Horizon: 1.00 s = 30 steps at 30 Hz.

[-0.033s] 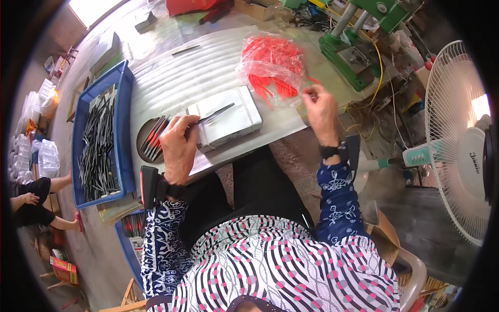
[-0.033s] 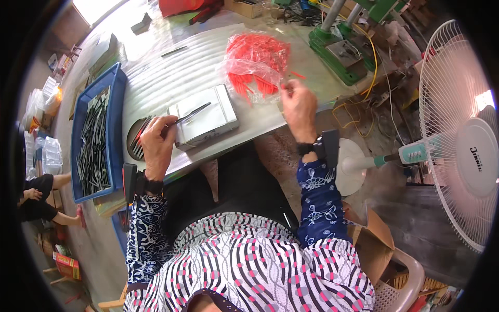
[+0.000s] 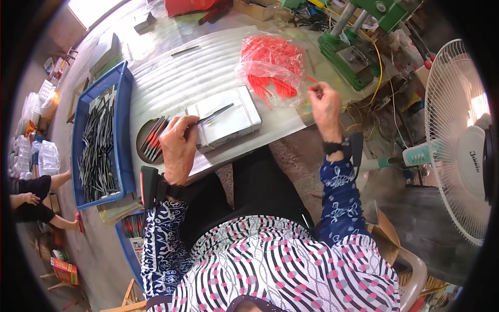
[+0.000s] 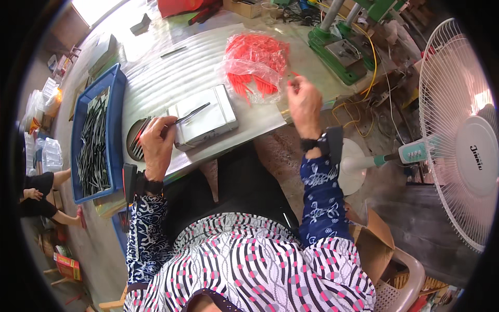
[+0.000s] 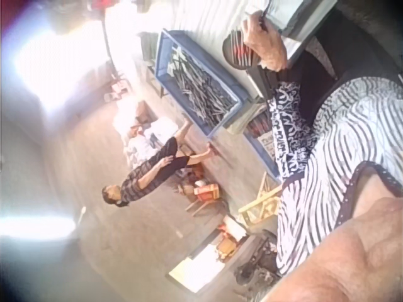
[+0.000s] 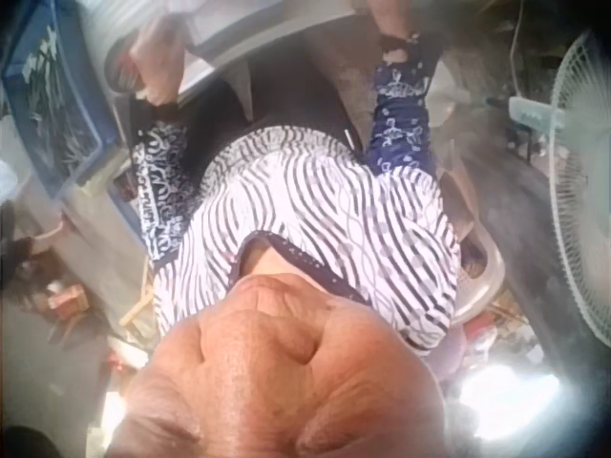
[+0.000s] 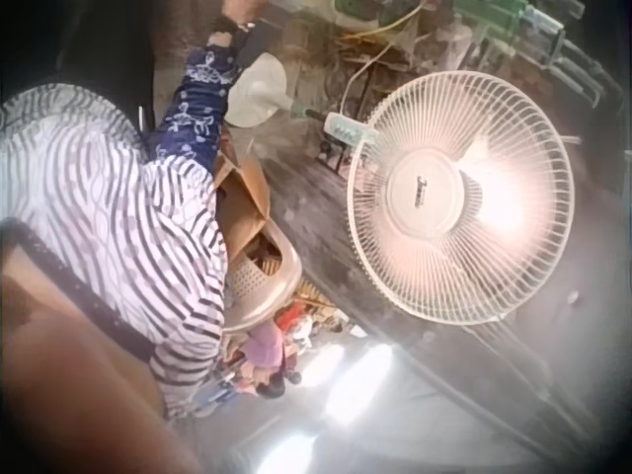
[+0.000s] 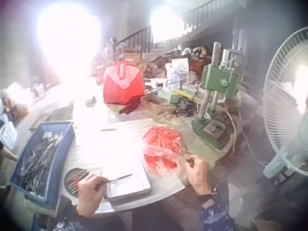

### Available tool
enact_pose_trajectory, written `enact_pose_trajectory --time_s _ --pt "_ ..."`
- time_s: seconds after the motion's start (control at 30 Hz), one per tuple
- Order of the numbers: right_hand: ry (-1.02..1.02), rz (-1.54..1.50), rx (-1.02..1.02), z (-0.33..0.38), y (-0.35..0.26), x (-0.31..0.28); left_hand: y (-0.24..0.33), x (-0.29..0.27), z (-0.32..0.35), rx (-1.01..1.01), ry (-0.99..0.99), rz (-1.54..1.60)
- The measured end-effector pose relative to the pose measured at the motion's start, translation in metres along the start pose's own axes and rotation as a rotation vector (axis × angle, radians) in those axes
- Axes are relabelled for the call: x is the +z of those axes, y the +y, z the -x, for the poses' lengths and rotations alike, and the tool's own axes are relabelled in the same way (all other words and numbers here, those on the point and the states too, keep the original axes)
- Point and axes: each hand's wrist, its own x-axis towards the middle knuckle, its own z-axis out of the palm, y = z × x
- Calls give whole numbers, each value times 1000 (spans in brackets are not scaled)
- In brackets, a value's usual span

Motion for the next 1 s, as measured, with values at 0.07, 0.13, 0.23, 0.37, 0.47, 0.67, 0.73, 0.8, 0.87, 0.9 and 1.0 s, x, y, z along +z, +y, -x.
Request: enact_pose_trajectory --time_s 0.07,0.13,0.23,0.37,0.47,0.67,0.73,0.8,0.87,0.9,1.0 --pt "26 41 24 -22 23 -7 0 1 0 19 1 -34" --pt "-2 167 -1 -41 43 1 1 2 -1 23 -1 -57" --pt "-11 287 -1 -58 62 15 2 2 0 18 3 -76" --pt "174 68 -32 -46 47 17 3 1 1 13 0 -67" --pt "205 -162 -89 -16 12 15 3 2 1 16 11 -75" --pt "-81 61 -404 17 -41 45 2 3 3 10 24 -71" --pt "-145 171 -336 12 -48 58 2 3 3 -11 18 -62" --pt "-129 199 -373 6 -50 70 3 3 3 3 18 -64" --pt "-131 270 -356 1 -51 80 4 4 3 -12 7 -44" --pt "-146 306 -336 -1 -51 84 5 4 2 4 16 -47" --pt "-68 307 -350 -4 -48 95 6 5 2 2 22 -34"
